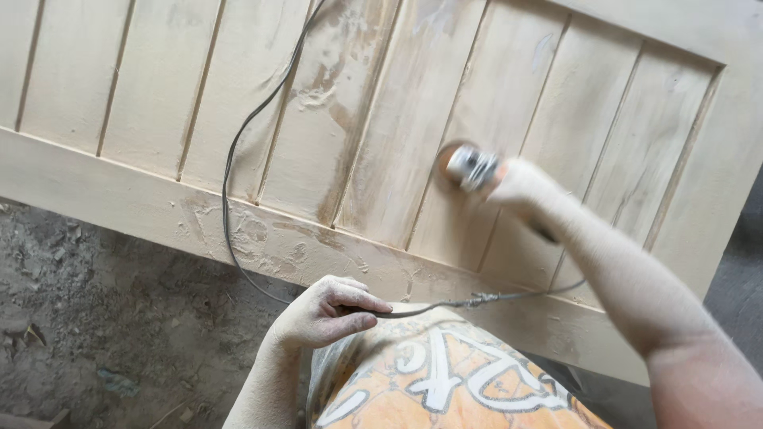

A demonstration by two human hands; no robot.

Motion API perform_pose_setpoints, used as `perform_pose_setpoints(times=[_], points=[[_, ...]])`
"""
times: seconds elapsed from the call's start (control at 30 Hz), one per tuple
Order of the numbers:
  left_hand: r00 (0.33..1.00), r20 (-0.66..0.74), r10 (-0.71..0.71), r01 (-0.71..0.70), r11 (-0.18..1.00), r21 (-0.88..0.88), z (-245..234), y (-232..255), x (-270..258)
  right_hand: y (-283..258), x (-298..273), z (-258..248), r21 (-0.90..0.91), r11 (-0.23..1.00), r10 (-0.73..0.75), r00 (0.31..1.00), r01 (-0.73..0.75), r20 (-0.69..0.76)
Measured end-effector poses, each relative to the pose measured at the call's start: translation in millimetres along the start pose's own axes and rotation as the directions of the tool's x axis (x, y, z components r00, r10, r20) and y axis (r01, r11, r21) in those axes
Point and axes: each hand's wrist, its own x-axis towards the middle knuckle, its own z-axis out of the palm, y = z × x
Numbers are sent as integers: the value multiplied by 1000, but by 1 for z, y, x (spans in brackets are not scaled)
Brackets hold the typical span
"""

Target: The person uses a power sander to smooth the surface of a wooden door.

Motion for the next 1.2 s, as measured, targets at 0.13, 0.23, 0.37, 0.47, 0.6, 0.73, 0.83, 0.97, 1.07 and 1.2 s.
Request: perform_pose_setpoints(times=[0.13,0.23,0.37,0.47,0.6,0.73,0.83,0.97,1.07,1.2], points=[[1000,19,8,-9,1000,17,9,2,0,-32,-43,52,-96,992,-62,982,80,181],[999,38,11,-10,1000,-23,12,2,-1,-46,-51,50,-119,988,-79,978,103,192],[999,35,-19,19,1000,18,17,1,-4,-34,-26,9,-7,995,-94,980,97,177],[1000,-7,13,-13,1000,-11,16,-1,-1,-12,17,-30,-14,997,82,997,-82,14],[995,-25,-100,101,994,31,14,-2,2,35,71,-67,12,998,71,991,-70,-113],[997,13,-73,73,997,-5,2,-7,22,62,120,-126,101,978,195,970,-182,-142],[999,11,-50,51,987,-150,1,-4,30,65,134,-140,89,985,161,974,-149,-158],[998,21,-61,61,998,-12,-5,1,35,50,125,-122,207,959,230,956,-191,-182],[991,5,-131,132,989,-64,-5,9,37,49,112,-115,268,937,277,943,-222,-185],[989,-3,-145,143,982,-120,0,15,40,72,113,-152,291,927,298,937,-238,-184]])
